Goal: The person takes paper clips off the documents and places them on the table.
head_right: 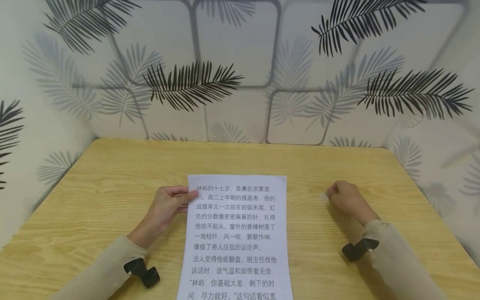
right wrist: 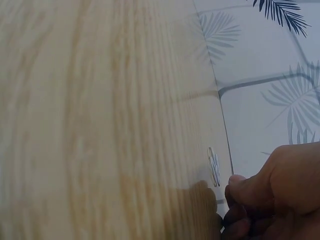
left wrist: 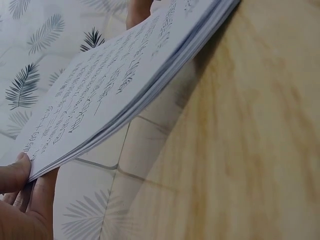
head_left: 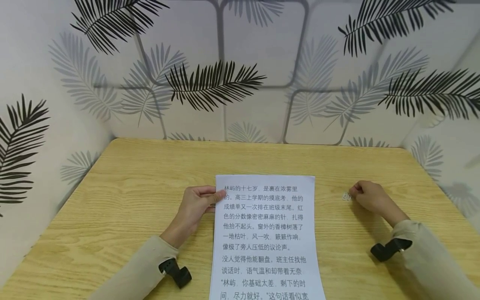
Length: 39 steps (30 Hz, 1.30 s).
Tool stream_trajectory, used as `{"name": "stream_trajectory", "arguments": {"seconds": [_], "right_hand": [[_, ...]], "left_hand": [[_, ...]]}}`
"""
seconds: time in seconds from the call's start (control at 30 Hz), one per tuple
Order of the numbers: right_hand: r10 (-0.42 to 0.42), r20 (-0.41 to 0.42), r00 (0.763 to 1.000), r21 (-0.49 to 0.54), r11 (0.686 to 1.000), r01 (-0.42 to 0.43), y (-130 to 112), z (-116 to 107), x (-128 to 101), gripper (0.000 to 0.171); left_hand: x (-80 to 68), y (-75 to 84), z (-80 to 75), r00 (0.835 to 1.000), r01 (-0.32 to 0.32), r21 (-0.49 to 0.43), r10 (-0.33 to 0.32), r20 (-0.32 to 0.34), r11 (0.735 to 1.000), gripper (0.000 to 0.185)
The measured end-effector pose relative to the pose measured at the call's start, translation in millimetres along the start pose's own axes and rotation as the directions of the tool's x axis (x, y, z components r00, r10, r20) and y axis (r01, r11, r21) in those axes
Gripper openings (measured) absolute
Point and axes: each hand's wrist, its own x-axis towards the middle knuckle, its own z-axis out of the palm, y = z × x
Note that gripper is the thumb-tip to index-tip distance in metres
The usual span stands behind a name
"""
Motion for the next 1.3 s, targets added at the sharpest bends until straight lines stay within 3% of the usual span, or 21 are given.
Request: {"name": "stream_trajectory", "arguments": {"seconds": [0.3,0.6,0.97,1.3], "right_hand": [[0.014,-0.007,1.0,0.016,1.0,-0.014,-2,-5,-6,0.025],[0.019,-0.056,0.998,0.054,0.998,-0.016,-5,-3,-16,0.03],[-0.032,-0.132,0.991,0.094,0.995,0.045,-12,0,-37,0.03],[-0.002,-0.131,0.991,0.118,0.993,0.018,-8,9,-42,0.028]], "left_hand": [[3.7,-0.5,2.3,0.999,0.04,0.009,-0.04,-0.005,0.999,0.021],[13.6,-2.4,4.5,0.995,0.084,0.032,-0.085,0.046,0.996,0.022],[20.4,-5.8,-3.8,0.987,0.13,0.051,-0.134,0.091,0.99,0.024],[25.8,-12.1,-8.9,0.977,0.183,0.111,-0.194,0.09,0.977,0.021]]}}
